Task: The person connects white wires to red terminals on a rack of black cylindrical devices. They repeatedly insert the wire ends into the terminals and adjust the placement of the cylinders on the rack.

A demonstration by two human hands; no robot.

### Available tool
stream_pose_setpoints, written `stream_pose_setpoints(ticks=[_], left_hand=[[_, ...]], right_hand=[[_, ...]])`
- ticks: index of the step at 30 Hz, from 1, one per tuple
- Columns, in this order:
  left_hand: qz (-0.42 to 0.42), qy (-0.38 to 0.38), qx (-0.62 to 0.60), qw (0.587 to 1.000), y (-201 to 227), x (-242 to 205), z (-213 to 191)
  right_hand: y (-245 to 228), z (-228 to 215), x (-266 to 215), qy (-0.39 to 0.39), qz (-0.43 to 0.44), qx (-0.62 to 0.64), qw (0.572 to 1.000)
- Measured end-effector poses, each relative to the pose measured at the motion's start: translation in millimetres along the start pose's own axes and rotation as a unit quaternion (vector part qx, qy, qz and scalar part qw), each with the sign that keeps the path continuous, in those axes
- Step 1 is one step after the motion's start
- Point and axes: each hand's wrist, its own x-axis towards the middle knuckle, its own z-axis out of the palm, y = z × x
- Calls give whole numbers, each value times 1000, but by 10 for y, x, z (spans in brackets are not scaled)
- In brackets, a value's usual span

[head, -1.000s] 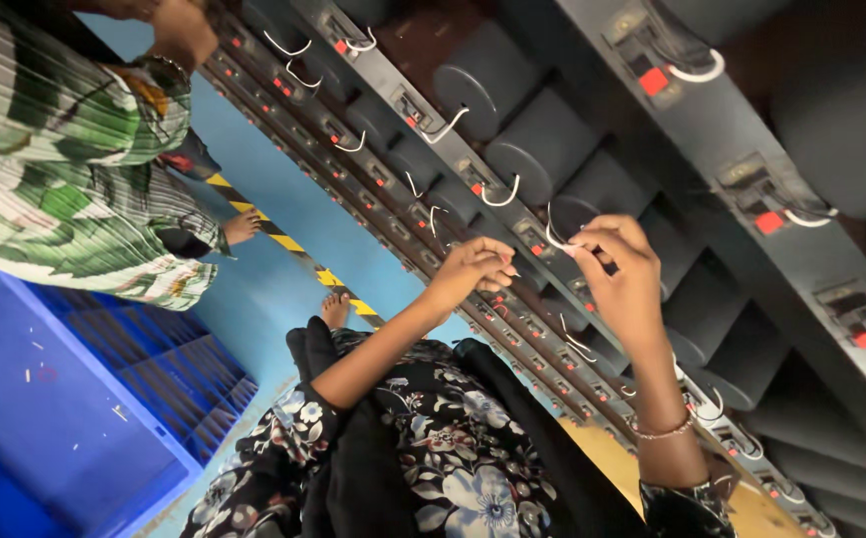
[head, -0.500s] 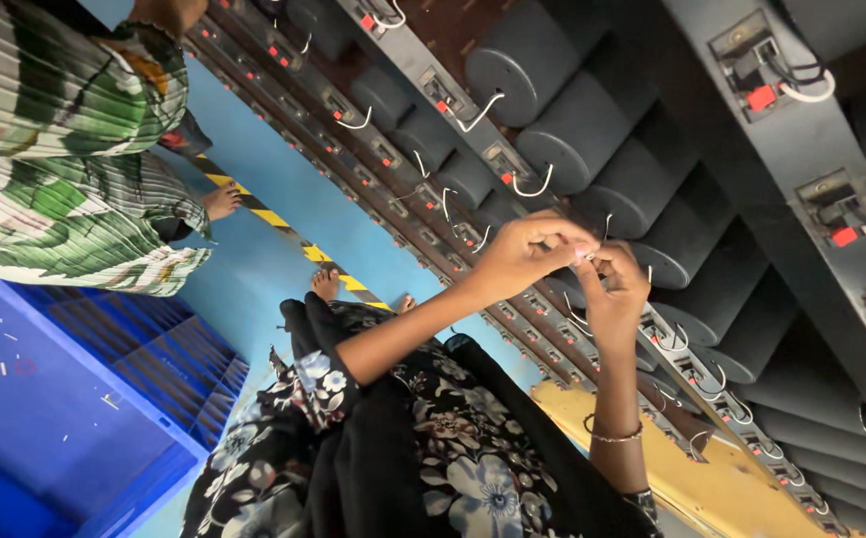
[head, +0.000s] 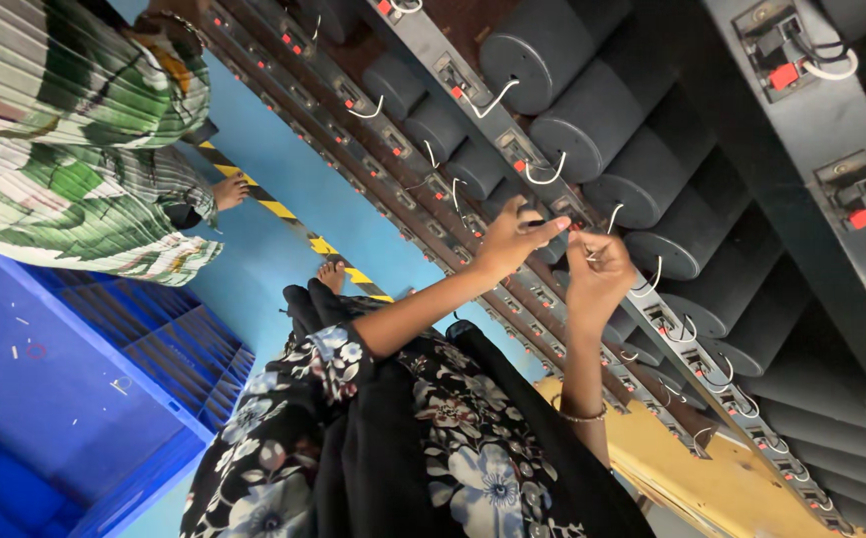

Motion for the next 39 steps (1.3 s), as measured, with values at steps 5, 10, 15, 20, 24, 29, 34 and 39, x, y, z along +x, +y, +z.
stream_pose_setpoints(ticks=[5,10,15,20,24,29,34,39], left_hand=[[106,-50,-116,986,-263,160,-85],[93,-36,-125,987,-333,164,-90],[91,-23,-148,984,-351,218,-26],[76,-16,-129,989,-307,188,-36],[74,-13,-128,989,-289,181,-28],[70,-14,-129,989,-291,198,-28],[65,-9,-137,988,-288,177,-11],[58,-43,-135,988,-299,143,13]], right_hand=[[25,69,58,1,5,13,1000],[-18,131,17,16,23,49,998],[8,143,45,29,-19,3,999],[-10,161,32,33,1,23,999],[5,166,28,34,-6,0,999],[22,176,35,34,-8,-19,999],[-27,228,56,43,-7,5,999],[-248,89,-2,28,-69,-144,987]])
